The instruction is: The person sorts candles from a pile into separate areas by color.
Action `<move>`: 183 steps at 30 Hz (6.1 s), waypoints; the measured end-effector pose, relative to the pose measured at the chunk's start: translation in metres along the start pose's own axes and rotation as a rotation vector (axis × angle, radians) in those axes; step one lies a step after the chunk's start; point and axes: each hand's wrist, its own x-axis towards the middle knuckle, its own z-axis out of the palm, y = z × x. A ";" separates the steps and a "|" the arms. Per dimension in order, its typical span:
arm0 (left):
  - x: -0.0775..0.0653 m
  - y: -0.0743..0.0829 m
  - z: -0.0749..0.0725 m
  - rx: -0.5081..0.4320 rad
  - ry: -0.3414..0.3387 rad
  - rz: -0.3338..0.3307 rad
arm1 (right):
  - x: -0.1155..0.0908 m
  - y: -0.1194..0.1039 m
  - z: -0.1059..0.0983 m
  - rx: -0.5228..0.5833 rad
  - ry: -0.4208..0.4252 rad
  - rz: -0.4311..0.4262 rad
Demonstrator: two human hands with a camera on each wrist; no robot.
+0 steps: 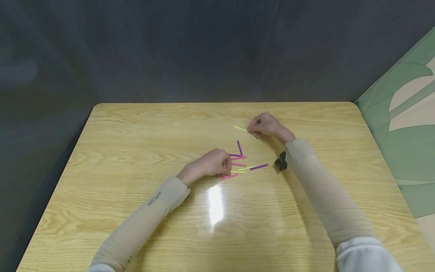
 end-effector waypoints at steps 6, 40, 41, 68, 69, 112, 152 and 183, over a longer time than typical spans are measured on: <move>0.000 0.001 0.000 0.011 0.004 0.000 | -0.001 0.001 0.000 0.014 -0.001 -0.001; -0.003 0.000 -0.004 0.017 -0.014 0.012 | 0.000 -0.004 0.001 0.031 -0.028 -0.027; -0.003 0.000 -0.004 0.013 -0.015 0.014 | 0.000 -0.004 0.001 0.029 -0.028 -0.026; -0.002 0.002 -0.026 -0.153 0.007 0.033 | -0.004 0.001 -0.003 0.046 -0.036 -0.030; -0.001 0.002 -0.026 -0.156 0.005 0.032 | -0.004 0.003 -0.003 0.041 -0.035 -0.029; 0.019 -0.002 -0.048 -0.103 0.153 0.032 | -0.005 0.003 0.003 0.050 0.006 -0.023; 0.050 -0.005 -0.059 0.014 0.264 -0.006 | -0.012 0.009 0.002 0.123 -0.008 -0.011; 0.074 -0.006 -0.062 0.096 0.253 -0.012 | -0.022 0.019 -0.003 0.193 -0.012 -0.032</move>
